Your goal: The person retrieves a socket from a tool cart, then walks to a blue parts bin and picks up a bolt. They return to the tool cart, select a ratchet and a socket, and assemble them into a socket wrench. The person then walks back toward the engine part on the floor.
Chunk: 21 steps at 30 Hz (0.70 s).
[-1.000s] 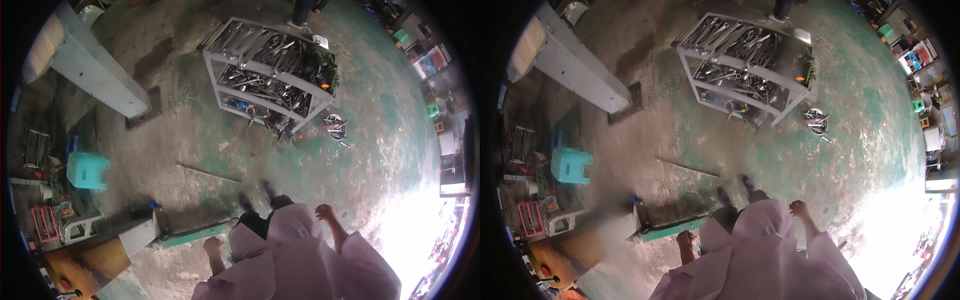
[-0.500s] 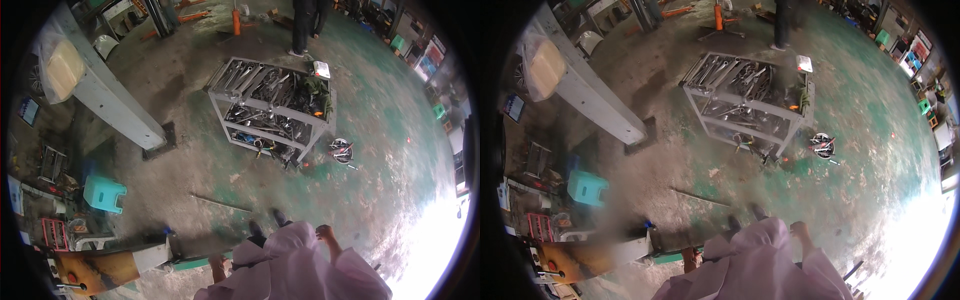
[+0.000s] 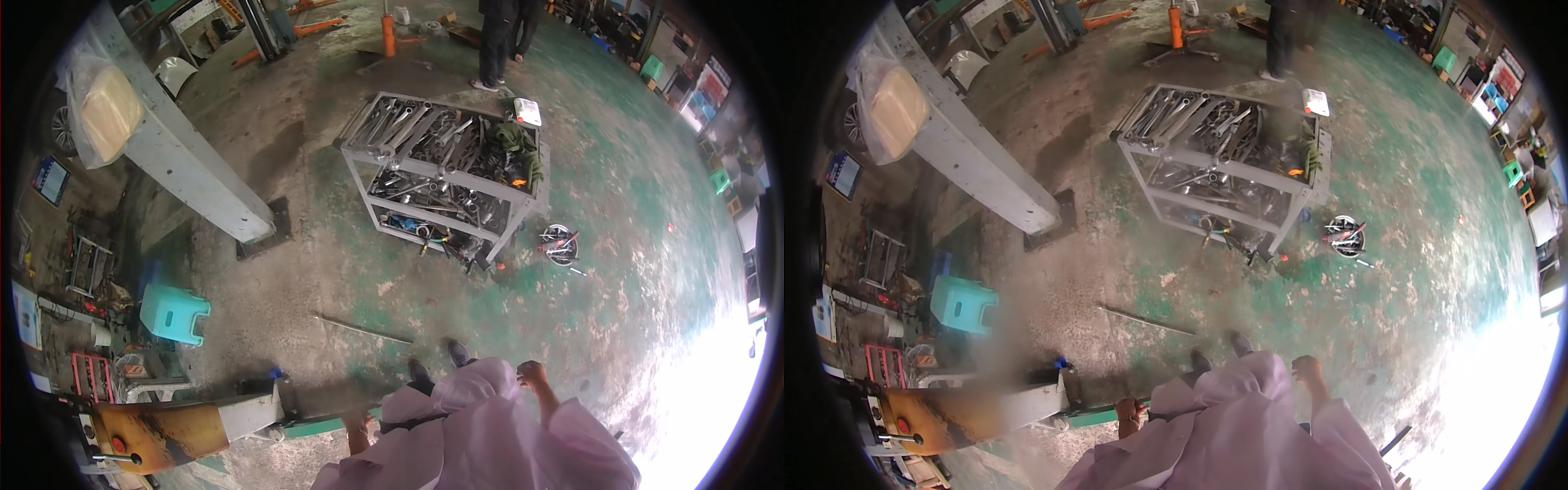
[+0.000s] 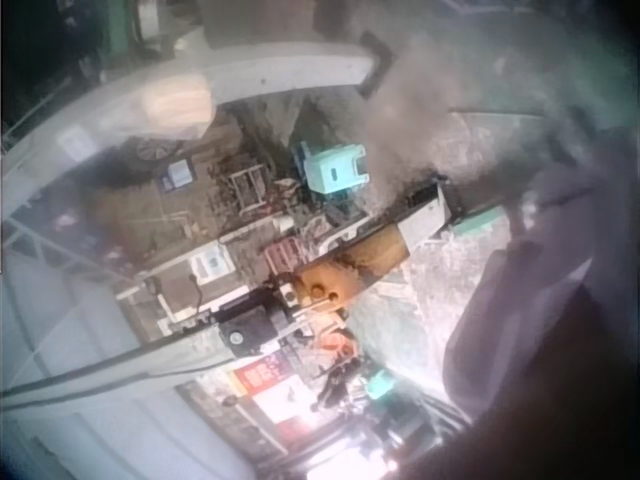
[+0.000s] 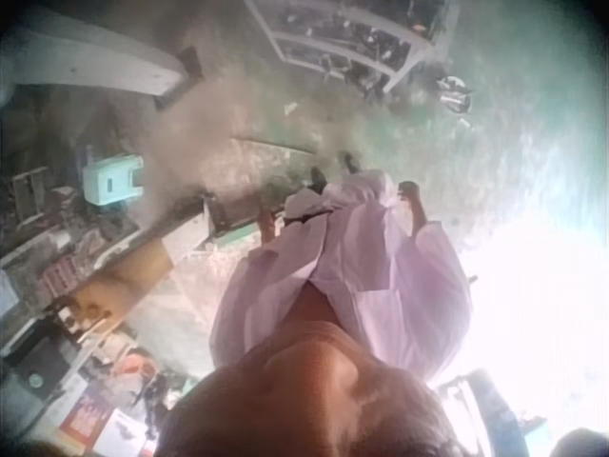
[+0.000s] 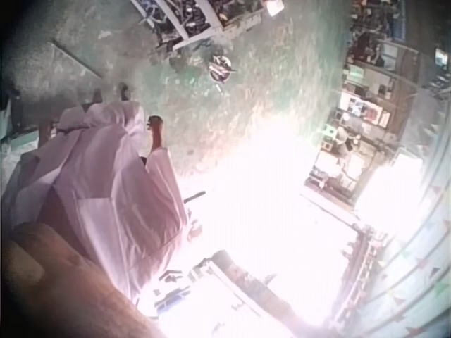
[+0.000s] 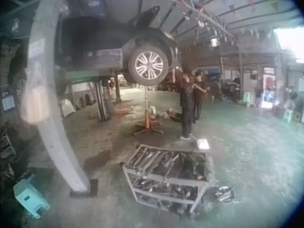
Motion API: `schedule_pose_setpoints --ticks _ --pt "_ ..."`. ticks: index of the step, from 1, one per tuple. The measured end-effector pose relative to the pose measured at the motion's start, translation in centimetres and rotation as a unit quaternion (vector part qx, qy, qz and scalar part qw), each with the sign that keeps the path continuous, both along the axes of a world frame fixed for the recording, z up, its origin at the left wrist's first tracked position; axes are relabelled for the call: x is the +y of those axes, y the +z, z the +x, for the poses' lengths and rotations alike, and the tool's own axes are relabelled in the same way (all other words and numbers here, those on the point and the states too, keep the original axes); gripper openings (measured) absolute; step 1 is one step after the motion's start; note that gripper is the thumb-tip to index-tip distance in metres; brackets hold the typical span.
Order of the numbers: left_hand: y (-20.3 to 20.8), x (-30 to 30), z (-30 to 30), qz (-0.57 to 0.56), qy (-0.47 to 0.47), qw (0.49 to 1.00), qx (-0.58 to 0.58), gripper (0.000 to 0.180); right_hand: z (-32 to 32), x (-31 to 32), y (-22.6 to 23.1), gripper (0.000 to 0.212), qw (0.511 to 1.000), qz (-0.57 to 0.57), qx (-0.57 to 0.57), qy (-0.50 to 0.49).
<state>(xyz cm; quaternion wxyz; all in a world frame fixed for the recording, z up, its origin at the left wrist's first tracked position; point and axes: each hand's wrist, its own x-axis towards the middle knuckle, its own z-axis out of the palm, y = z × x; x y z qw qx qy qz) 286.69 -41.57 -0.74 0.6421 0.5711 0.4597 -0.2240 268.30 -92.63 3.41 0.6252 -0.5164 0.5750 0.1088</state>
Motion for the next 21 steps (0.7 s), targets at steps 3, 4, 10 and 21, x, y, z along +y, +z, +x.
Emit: schedule_pose_setpoints --ticks 3,4,10,21 --pt "-0.3 0.3 -0.1 -0.005 -0.005 1.0 -0.002 0.009 -0.1 0.2 0.4 0.021 0.999 -0.024 -0.007 0.045" --pt "-0.4 0.4 -0.2 -0.007 -0.007 1.0 -0.003 0.009 -0.1 0.3 0.6 0.02 0.998 -0.027 -0.024 0.043" --pt "-1.3 0.9 -0.6 -0.023 -0.018 1.0 -0.004 0.011 0.5 0.9 1.8 0.015 0.999 -0.043 0.005 0.015" --pt "-2.4 2.1 -0.7 -0.046 -0.051 0.997 -0.018 0.016 0.8 2.3 3.8 0.013 0.996 -0.066 0.043 0.044"
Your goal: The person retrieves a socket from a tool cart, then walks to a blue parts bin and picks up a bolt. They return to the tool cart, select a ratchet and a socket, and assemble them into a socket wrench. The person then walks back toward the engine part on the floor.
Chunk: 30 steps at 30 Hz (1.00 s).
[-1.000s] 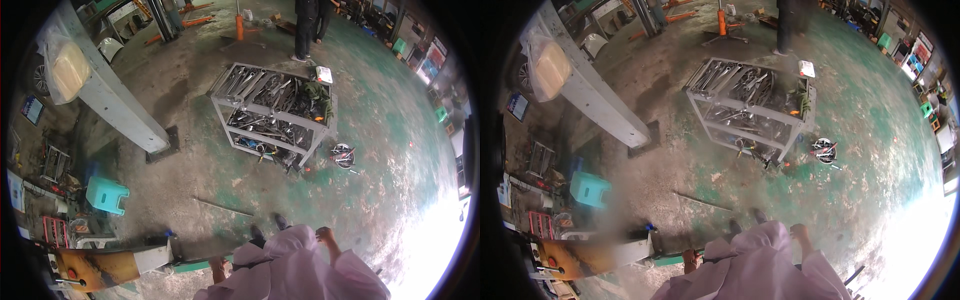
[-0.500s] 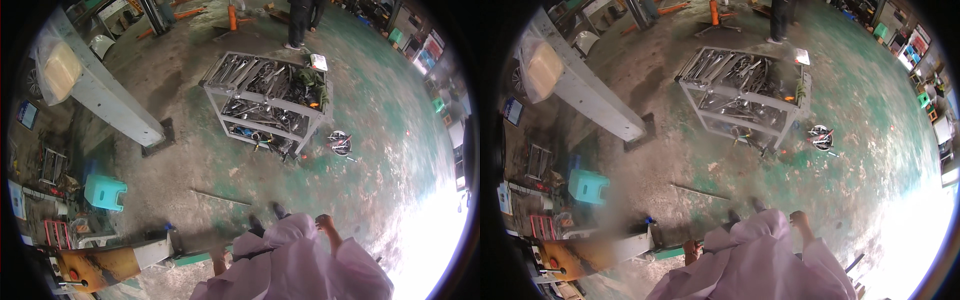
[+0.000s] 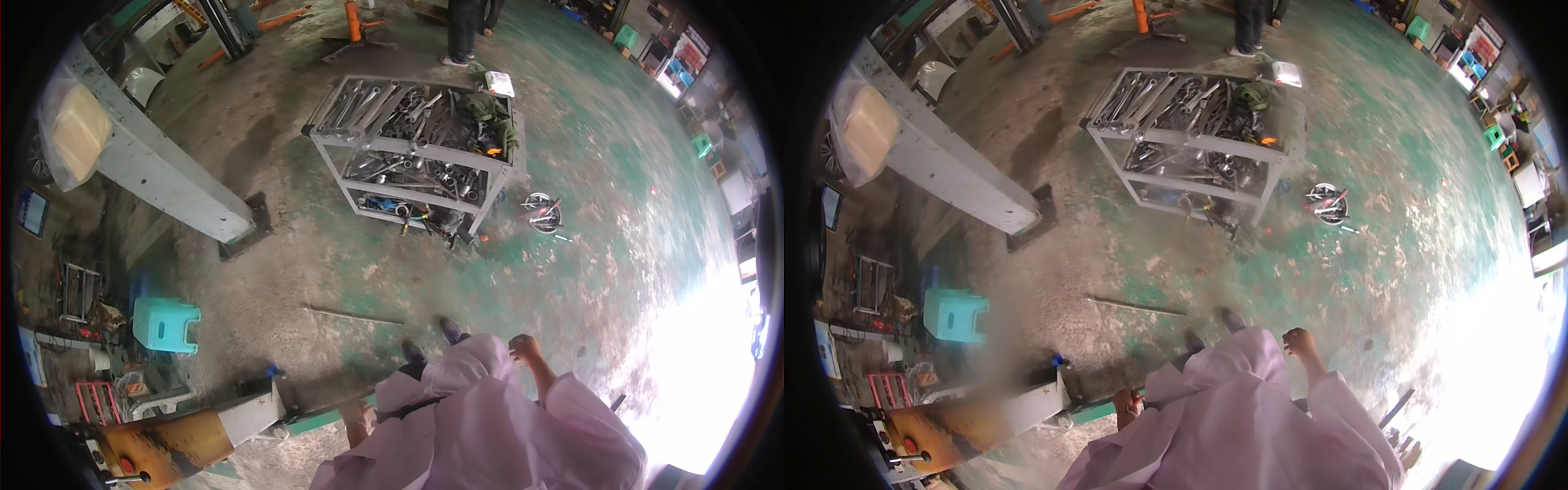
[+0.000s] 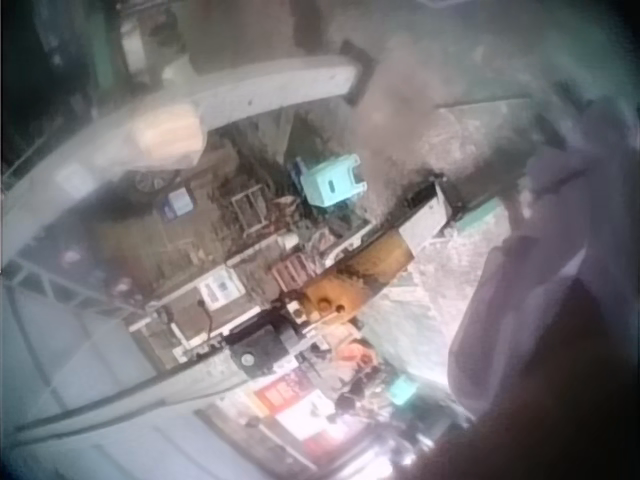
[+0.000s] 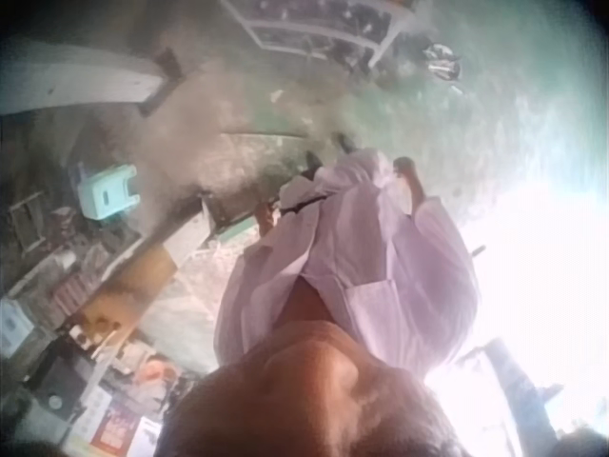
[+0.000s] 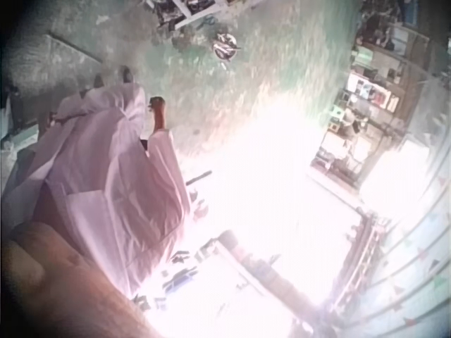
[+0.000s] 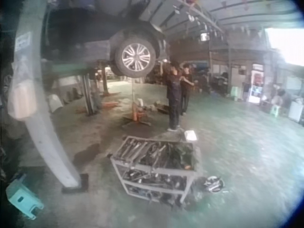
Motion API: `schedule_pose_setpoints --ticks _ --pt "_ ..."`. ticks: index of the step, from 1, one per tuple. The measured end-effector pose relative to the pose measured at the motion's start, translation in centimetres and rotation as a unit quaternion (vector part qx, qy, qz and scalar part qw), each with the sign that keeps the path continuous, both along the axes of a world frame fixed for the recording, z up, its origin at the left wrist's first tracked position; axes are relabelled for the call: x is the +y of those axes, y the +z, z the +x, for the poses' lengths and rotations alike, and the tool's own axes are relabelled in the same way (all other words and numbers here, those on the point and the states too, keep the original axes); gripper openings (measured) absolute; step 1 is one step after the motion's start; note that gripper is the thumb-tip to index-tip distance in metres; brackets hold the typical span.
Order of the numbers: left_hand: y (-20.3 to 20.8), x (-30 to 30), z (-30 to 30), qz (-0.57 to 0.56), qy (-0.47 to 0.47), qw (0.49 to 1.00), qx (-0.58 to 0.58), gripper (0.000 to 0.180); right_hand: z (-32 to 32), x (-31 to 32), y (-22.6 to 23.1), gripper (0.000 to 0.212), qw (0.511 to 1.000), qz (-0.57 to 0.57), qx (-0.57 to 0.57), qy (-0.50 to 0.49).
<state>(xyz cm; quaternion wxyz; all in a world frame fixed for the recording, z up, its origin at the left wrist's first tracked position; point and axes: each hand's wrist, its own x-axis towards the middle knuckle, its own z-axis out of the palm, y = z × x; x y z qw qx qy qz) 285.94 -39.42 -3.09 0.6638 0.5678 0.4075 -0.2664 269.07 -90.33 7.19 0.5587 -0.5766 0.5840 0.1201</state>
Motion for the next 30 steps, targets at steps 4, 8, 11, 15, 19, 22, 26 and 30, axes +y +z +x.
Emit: schedule_pose_setpoints --ticks 4,8,11,15,19,22,26,30 --pt "-0.1 -0.1 -0.5 0.003 -0.004 1.0 0.008 0.015 -0.3 0.3 -0.1 0.012 1.0 -0.009 0.015 0.004" --pt "0.0 -0.3 -1.2 0.006 -0.001 1.0 0.017 0.014 -0.7 0.6 0.1 0.012 1.0 0.0 0.012 -0.006" --pt "0.0 -0.2 -1.7 0.007 -0.002 1.0 0.024 0.013 -0.9 1.0 0.3 0.012 1.0 0.006 0.01 -0.008" --pt "0.1 0.1 -2.4 0.01 -0.002 0.999 0.032 0.011 -1.3 1.5 0.6 0.012 1.0 0.003 0.009 -0.014" --pt "0.1 0.4 -2.8 0.013 0.0 0.999 0.041 0.01 -1.6 1.7 0.9 0.013 1.0 0.009 0.008 -0.011" --pt "0.1 0.6 -2.7 0.017 -0.004 0.999 0.044 0.009 -1.8 1.7 1.0 0.014 0.999 0.031 0.003 -0.016" --pt "0.3 1.1 -2.5 0.025 -0.006 0.999 0.047 0.009 -2.1 2.3 0.8 0.015 1.0 0.025 0.011 -0.015" --pt "0.5 1.5 -2.4 0.034 -0.009 0.998 0.053 0.009 -2.9 3.0 0.4 0.015 0.999 0.028 0.02 -0.01"
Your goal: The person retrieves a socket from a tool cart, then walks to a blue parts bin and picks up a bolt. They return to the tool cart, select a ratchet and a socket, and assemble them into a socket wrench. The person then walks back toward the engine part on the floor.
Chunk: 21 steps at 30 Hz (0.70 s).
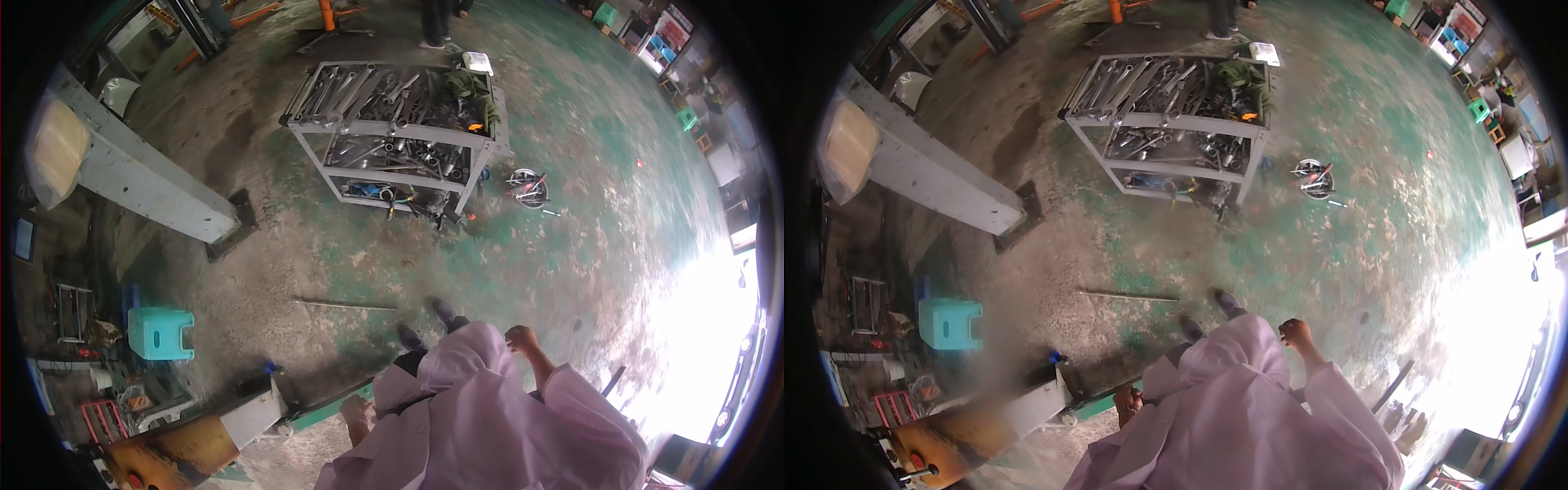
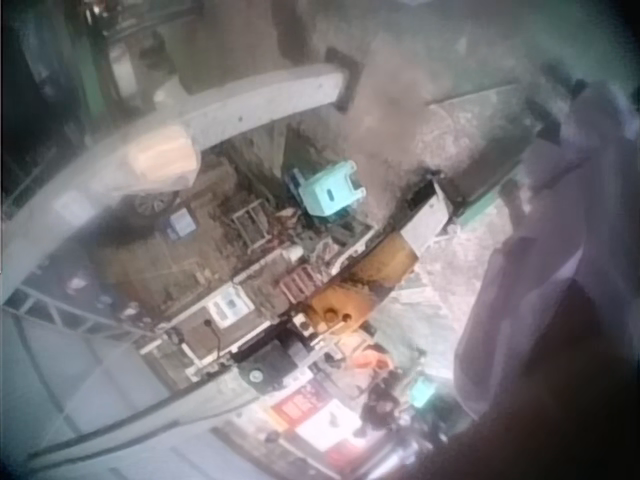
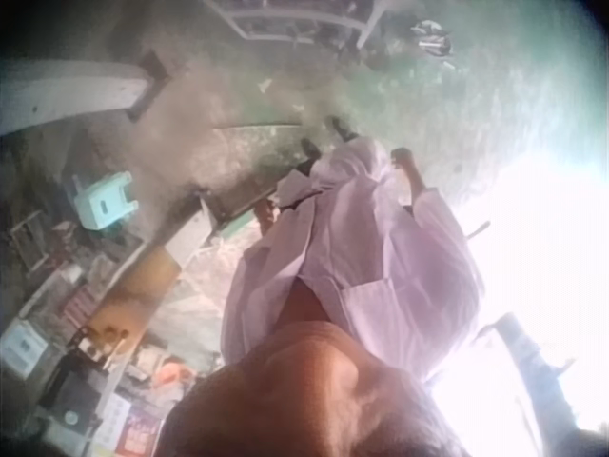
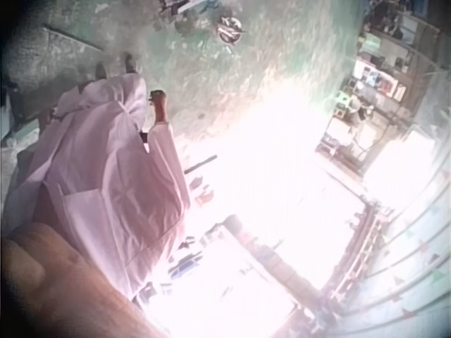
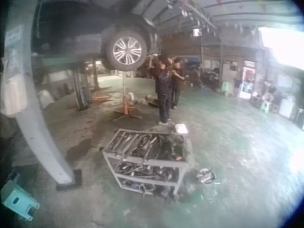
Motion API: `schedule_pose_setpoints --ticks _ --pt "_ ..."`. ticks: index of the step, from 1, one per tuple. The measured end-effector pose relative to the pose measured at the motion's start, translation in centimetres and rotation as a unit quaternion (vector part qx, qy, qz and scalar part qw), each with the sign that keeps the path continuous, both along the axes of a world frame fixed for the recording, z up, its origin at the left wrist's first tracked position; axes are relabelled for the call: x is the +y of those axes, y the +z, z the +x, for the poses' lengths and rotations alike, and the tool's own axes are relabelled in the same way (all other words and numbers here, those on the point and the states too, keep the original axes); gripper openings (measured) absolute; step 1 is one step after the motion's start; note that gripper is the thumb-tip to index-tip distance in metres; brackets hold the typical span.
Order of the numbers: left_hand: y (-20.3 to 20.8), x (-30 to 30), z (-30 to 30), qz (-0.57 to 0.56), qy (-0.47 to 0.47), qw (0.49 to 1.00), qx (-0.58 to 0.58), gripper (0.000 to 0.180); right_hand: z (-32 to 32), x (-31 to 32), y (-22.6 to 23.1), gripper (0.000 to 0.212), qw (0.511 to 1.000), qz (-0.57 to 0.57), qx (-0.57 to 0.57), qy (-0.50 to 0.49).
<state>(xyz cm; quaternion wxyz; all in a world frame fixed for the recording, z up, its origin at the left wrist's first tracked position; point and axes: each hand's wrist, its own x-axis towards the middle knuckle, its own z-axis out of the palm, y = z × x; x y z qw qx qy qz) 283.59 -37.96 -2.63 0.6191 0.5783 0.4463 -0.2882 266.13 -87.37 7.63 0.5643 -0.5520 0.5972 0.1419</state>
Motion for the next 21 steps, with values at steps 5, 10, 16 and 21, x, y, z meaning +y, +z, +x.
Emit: schedule_pose_setpoints --ticks 5,10,16,21 --pt "-0.8 0.6 0.1 0.006 -0.003 1.0 0.01 0.009 -0.6 0.9 0.2 0.016 1.0 -0.006 0.009 -0.01" --pt "-1.9 1.0 0.1 0.004 -0.014 1.0 0.004 0.009 -1.3 1.4 0.3 0.016 0.999 -0.022 0.007 -0.026" --pt "-1.4 -0.2 1.4 -0.004 -0.051 0.999 0.008 0.009 -4.8 0.4 -4.8 0.025 0.99 -0.055 0.012 0.133" --pt "-0.5 -1.0 2.4 -0.004 -0.075 0.997 0.016 0.01 -7.4 0.0 -8.6 0.034 0.747 -0.332 0.046 0.574"
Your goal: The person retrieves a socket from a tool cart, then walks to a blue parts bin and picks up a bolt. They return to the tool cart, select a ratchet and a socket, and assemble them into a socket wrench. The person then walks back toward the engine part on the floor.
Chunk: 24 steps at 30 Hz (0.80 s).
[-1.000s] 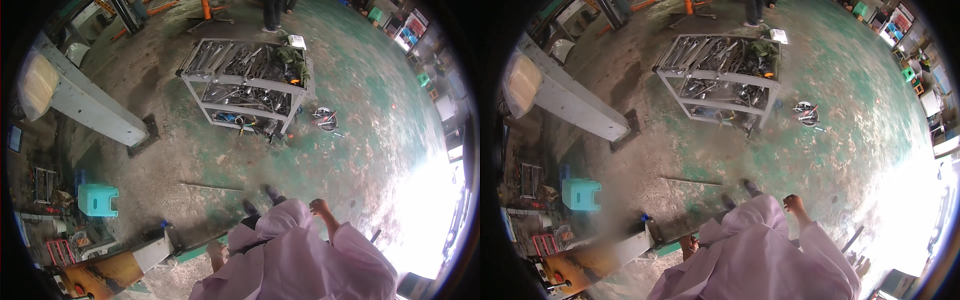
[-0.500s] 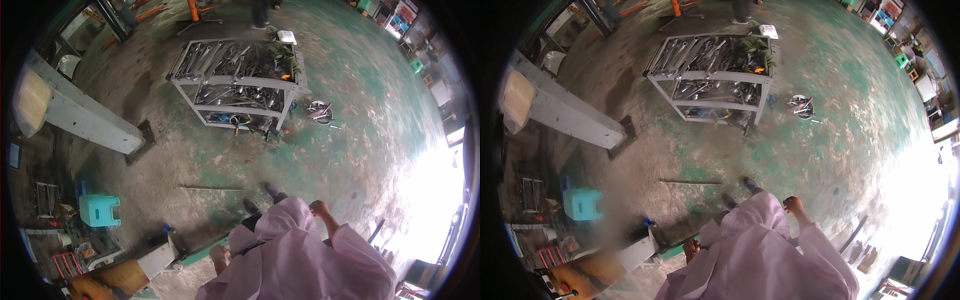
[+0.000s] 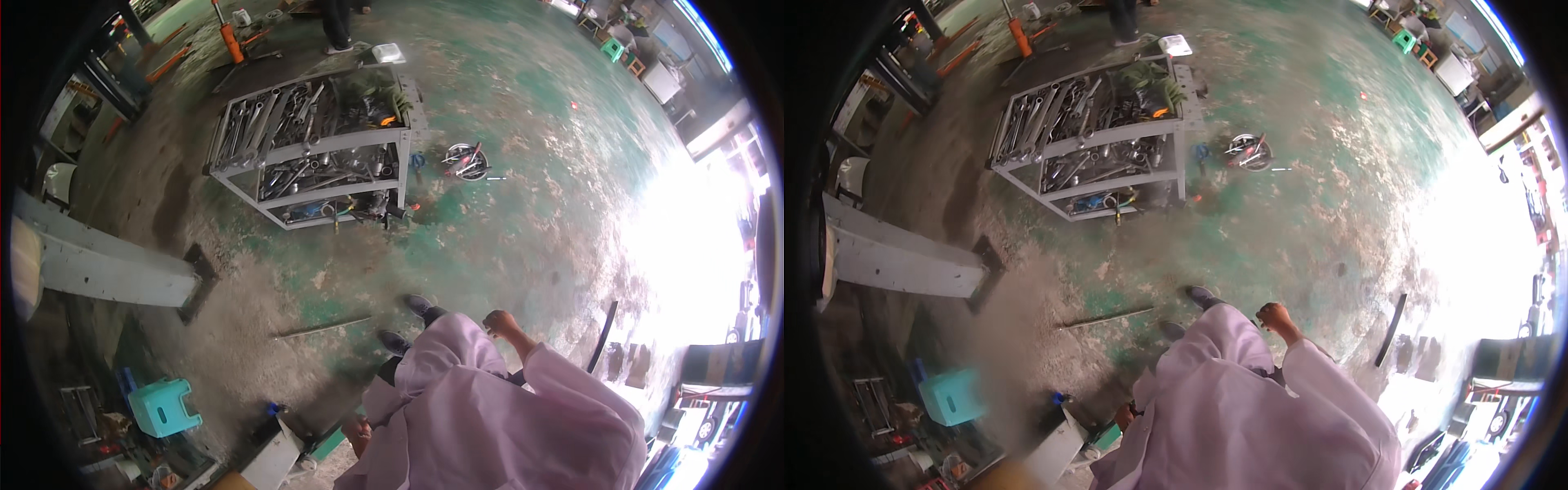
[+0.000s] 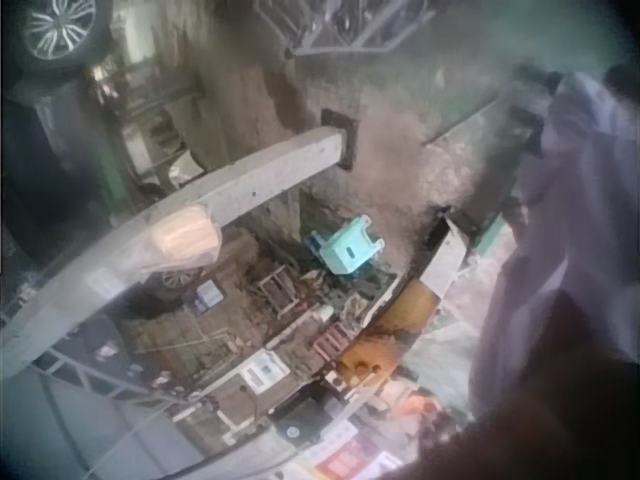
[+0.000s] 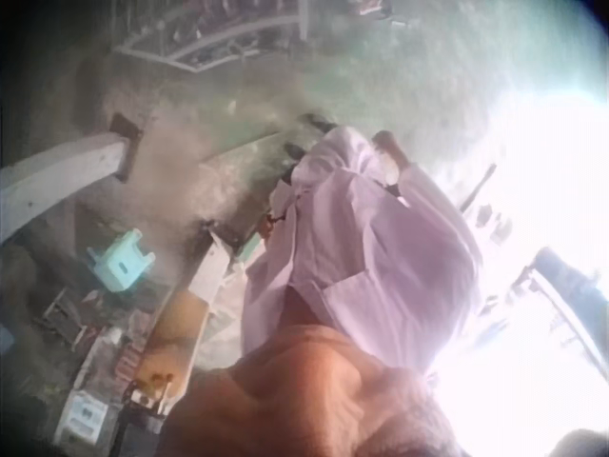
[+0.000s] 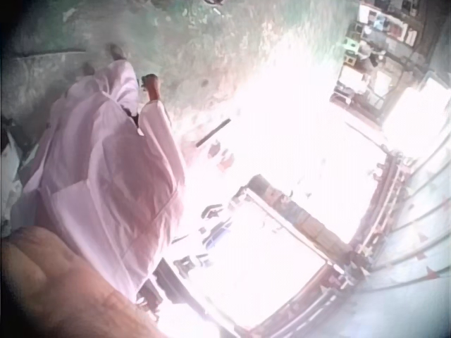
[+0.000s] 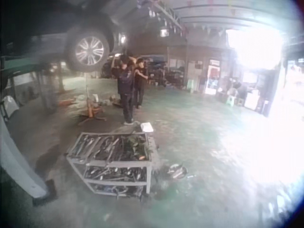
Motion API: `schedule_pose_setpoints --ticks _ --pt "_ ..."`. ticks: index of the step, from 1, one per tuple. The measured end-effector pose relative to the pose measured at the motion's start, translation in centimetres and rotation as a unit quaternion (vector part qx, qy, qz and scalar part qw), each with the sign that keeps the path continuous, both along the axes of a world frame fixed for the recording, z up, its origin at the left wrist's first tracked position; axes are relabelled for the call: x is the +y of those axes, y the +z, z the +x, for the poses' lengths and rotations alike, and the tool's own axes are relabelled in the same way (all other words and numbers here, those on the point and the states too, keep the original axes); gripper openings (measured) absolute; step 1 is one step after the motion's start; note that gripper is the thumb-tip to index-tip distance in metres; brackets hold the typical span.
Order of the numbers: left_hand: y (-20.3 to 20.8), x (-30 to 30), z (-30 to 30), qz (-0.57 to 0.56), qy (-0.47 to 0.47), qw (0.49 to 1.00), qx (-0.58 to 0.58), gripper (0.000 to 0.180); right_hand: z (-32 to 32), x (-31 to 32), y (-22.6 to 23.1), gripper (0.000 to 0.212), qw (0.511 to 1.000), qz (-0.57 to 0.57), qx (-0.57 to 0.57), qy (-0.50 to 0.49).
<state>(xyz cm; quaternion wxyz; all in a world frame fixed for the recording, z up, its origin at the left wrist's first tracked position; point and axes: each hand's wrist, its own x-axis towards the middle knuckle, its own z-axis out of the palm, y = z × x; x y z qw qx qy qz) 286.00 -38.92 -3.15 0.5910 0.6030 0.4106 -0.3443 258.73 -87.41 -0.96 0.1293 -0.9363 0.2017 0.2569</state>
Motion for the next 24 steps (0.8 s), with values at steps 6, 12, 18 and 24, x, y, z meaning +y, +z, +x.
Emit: schedule_pose_setpoints --ticks 6,12,18,24 --pt "0.3 0.0 0.2 -0.002 -0.013 1.0 -0.002 0.012 -1.3 0.9 0.4 0.012 0.925 0.214 -0.148 -0.276" --pt "0.5 0.0 -0.1 -0.003 -0.024 1.0 0.005 0.013 -2.7 1.9 0.3 0.012 0.877 0.253 -0.101 -0.395" --pt "1.0 0.2 -0.1 -0.005 -0.028 1.0 0.006 0.015 -4.2 2.3 0.6 0.024 0.971 0.116 0.065 -0.198" --pt "2.0 -0.2 -0.9 -0.004 -0.012 1.0 -0.017 0.016 -2.4 1.6 3.0 0.012 0.775 0.297 -0.007 -0.558"
